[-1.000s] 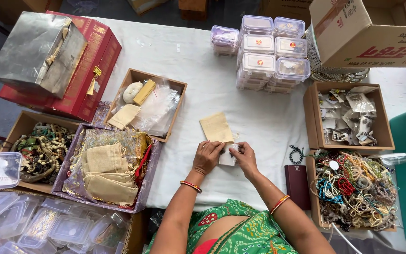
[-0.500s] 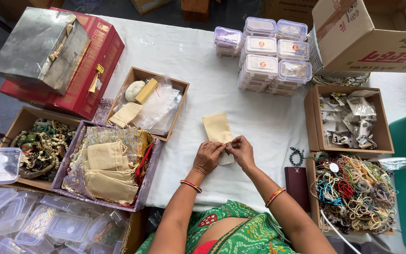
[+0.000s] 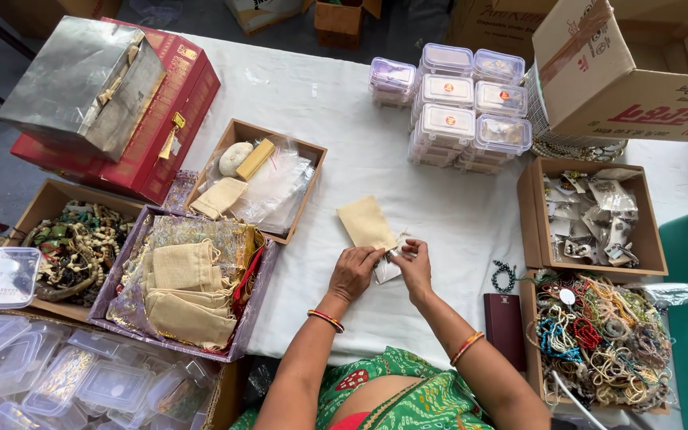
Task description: The person takes small jewelry items from a box, places them into small beige cloth pouches, ties the pouches shut, and then places the pouches into small clear plastic containers with lids. The containers are then stacked on the table.
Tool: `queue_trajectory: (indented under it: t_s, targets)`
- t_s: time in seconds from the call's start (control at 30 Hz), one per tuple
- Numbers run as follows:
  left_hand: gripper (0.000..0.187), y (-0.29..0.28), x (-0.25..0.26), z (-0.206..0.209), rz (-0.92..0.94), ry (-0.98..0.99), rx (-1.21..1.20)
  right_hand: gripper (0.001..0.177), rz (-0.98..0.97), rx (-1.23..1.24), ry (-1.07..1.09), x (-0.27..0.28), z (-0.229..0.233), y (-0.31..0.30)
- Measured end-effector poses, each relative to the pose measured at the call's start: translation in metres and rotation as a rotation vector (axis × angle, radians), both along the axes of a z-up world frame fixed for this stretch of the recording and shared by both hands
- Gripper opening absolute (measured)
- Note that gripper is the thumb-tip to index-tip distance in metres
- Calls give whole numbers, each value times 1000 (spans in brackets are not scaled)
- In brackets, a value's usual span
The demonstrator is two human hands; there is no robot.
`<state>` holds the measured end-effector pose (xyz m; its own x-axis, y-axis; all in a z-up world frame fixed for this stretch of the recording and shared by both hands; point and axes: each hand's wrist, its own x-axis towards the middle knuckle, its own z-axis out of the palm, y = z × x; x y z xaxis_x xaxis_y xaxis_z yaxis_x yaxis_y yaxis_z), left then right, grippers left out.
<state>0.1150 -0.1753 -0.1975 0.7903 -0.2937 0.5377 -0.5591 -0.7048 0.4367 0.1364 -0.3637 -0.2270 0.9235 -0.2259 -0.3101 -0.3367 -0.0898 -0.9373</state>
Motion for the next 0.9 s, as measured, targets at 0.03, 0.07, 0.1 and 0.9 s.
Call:
queue_trajectory:
  t_s: [0.03, 0.07, 0.1, 0.9]
  targets:
    - [42, 0, 0, 2, 1, 2, -1, 61, 1, -1, 2, -6, 25, 4]
    - [41, -1, 1, 5, 30, 9, 11, 65, 85, -183, 70, -11, 50, 8]
    - [40, -2, 2, 8, 58, 17, 23, 70, 169, -365, 138, -16, 75, 11]
    - [17, -2, 5, -1, 69, 229, -138, 35, -102, 286, 13, 2, -4, 15]
